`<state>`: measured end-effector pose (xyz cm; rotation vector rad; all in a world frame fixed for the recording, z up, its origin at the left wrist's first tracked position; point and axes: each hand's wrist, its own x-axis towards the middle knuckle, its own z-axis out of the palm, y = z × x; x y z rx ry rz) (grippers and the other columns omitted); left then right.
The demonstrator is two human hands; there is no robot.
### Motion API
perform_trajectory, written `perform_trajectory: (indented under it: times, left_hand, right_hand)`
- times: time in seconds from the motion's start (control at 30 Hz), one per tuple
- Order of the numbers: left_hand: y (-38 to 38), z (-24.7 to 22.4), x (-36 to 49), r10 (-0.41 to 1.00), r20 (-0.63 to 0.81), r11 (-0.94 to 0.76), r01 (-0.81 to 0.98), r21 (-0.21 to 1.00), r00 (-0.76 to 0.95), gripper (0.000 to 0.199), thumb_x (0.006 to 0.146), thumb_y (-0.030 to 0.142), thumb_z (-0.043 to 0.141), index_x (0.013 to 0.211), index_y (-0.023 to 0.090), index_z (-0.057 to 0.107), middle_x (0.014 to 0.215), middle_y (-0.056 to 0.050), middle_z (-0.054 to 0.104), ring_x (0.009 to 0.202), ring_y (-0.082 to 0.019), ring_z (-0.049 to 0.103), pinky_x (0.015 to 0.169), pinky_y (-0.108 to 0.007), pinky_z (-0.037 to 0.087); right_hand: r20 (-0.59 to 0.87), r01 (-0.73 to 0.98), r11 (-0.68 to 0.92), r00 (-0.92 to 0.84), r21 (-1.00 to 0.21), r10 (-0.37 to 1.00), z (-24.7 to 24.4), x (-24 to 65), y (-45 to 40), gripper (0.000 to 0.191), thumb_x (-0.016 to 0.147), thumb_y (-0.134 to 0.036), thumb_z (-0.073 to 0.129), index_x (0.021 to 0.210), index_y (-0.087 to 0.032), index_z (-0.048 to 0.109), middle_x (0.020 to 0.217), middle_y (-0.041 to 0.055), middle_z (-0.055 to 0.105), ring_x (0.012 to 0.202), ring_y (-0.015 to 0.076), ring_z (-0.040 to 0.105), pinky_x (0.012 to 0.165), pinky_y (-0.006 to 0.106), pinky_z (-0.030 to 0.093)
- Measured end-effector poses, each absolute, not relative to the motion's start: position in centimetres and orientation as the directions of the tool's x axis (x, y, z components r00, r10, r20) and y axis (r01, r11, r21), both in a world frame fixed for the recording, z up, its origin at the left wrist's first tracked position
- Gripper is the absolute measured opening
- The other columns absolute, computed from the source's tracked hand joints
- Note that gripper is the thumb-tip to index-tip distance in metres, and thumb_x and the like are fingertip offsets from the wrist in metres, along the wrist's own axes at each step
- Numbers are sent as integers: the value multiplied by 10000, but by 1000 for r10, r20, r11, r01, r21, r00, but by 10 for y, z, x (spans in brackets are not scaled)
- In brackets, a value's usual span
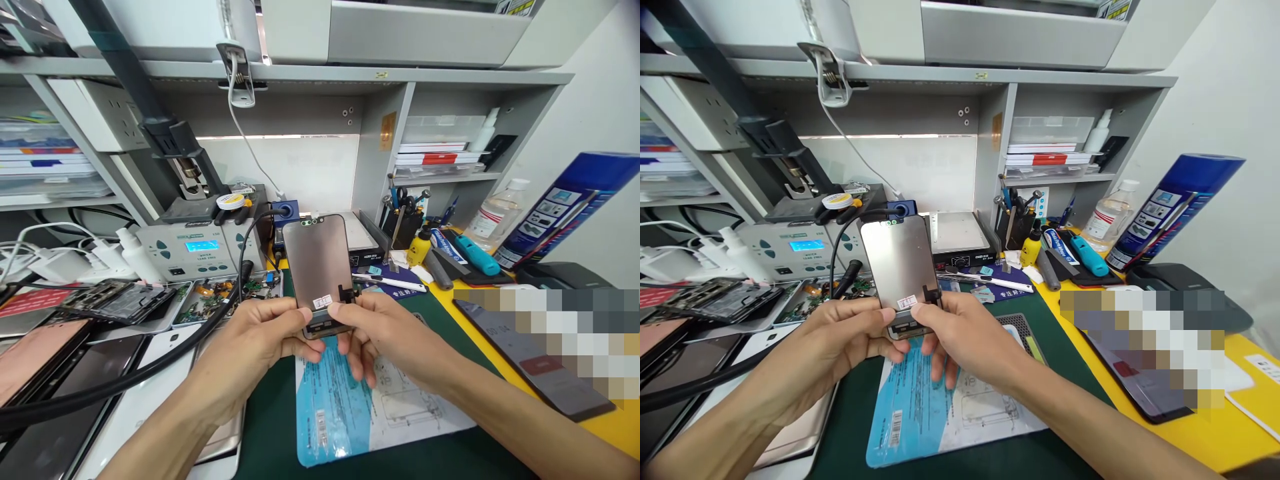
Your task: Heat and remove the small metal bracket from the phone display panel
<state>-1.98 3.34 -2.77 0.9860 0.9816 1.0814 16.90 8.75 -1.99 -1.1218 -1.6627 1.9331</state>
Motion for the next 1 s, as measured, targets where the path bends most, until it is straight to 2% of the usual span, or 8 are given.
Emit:
perform_trajectory:
  times: [0.2, 0.47, 0.63, 0.73, 0.8, 0.9, 1.0]
  left_hand:
    - [33, -28, -22, 968, -156, 208, -277, 938, 198, 258, 953, 250, 667, 730, 123, 686, 748, -54, 629, 784, -202, 674, 754, -279, 592]
    - [33, -26, -22, 963, -171, 230, -308, 923, 208, 243, 951, 209, 656, 731, 124, 713, 718, -53, 630, 766, -208, 685, 740, -288, 601]
    - [34, -26, -22, 955, -212, 267, -288, 920, 208, 206, 943, 243, 657, 814, 86, 687, 810, -128, 668, 765, -225, 683, 711, -290, 598]
    - [35, -28, -22, 949, -218, 278, -283, 918, 225, 237, 930, 289, 676, 822, 80, 644, 815, -162, 667, 725, -240, 679, 665, -306, 597]
    - [35, -29, -23, 944, -211, 282, -285, 916, 255, 246, 929, 304, 676, 842, 77, 639, 833, -174, 670, 701, -238, 675, 647, -317, 598]
    - [34, -30, -25, 932, -206, 288, -263, 921, 297, 260, 921, 321, 681, 861, 72, 640, 859, -185, 674, 698, -242, 678, 649, -337, 607]
    - [34, -31, -25, 920, -249, 311, -180, 933, 302, 310, 903, 375, 696, 900, 69, 645, 828, -192, 677, 695, -265, 693, 633, -348, 613]
  right_hand:
    - [-336, 237, -238, -635, -942, 695, -21, 169, 87, 344, 961, -492, 540, 947, -149, 558, 727, 17, 587, 482, 111, 573, 367, 192, 437]
    - [-342, 265, -221, -641, -939, 687, -18, 168, 89, 318, 981, -461, 510, 903, -153, 532, 726, 11, 597, 478, 114, 574, 362, 196, 444]
    - [-367, 277, -243, -642, -930, 674, -16, 169, 89, 333, 985, -477, 506, 914, -152, 519, 716, 17, 617, 474, 122, 585, 371, 198, 446]
    - [-369, 323, -201, -629, -925, 684, -14, 171, 90, 374, 969, -505, 535, 915, -135, 535, 726, 48, 651, 482, 135, 607, 389, 202, 453]
    - [-333, 328, -148, -631, -933, 700, -13, 174, 92, 396, 936, -518, 589, 948, -122, 575, 792, 76, 680, 529, 151, 638, 411, 207, 467]
    - [-238, 228, -112, -662, -967, 711, -14, 178, 96, 401, 875, -486, 684, 1045, -126, 634, 913, 90, 692, 694, 174, 679, 485, 217, 515]
    - [-195, 141, -135, -678, -981, 709, -15, 183, 100, 397, 831, -415, 742, 1087, -125, 651, 897, 71, 672, 745, 160, 651, 550, 233, 545]
